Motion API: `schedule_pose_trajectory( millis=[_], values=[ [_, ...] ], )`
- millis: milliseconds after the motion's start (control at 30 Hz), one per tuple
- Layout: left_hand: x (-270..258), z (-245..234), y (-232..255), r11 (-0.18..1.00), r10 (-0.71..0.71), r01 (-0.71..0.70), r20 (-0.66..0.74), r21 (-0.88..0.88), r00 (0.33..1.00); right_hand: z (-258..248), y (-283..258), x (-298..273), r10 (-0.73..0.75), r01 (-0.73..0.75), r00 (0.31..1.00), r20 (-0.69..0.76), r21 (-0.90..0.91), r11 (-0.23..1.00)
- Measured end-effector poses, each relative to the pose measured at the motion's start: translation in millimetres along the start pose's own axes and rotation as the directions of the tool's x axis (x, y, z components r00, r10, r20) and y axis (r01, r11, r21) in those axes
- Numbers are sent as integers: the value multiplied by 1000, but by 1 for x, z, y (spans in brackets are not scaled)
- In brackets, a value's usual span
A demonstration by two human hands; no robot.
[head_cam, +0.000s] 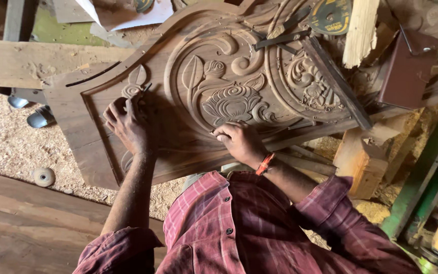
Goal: The person carves a floral design into a wooden panel using a chisel and mallet. They repeatedly strike the chisel to remove wood shavings and refine the carved details.
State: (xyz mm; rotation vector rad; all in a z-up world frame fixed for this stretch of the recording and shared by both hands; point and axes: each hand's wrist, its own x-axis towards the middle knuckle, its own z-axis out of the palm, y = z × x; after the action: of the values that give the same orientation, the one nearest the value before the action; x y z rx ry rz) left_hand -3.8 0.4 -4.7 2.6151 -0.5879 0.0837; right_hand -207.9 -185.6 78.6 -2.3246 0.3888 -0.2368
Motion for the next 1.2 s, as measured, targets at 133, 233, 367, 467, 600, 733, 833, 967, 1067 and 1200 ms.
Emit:
schedule_pose_trajectory(
  millis=[133,233,367,467,600,733,833,967,1067,1200],
  values=[
    [0,7,-5,994,56,-51,-54,96,997,24,-8,9,44,-61,972,-231,-66,996],
    [0,8,-7,995,61,-56,-62,84,996,49,-6,35,-1,-24,951,-309,-77,997],
    [-6,5,-3,999,35,-33,-36,42,999,66,-4,59,48,-87,933,-358,-94,992],
    [-3,2,-1,1000,13,-13,-26,3,1000,55,-3,67,92,-100,946,-312,-9,995],
    [-2,2,-4,998,20,-17,-39,56,999,21,6,63,351,-391,899,262,119,913],
    [0,3,-2,1000,12,-11,-44,22,999,15,6,67,237,-186,964,-124,330,926],
    [-2,0,-6,999,13,-11,-44,39,999,36,-5,69,34,-71,967,-252,-138,988],
    [-1,2,-5,1000,22,-21,-45,23,999,24,10,71,128,-139,965,227,29,990],
    [-2,5,-7,999,12,-11,-47,33,999,-20,34,58,136,-373,778,613,276,886],
    [-7,14,-23,999,23,-22,-46,36,999,-66,53,30,375,-358,927,21,353,864]
  ],
)
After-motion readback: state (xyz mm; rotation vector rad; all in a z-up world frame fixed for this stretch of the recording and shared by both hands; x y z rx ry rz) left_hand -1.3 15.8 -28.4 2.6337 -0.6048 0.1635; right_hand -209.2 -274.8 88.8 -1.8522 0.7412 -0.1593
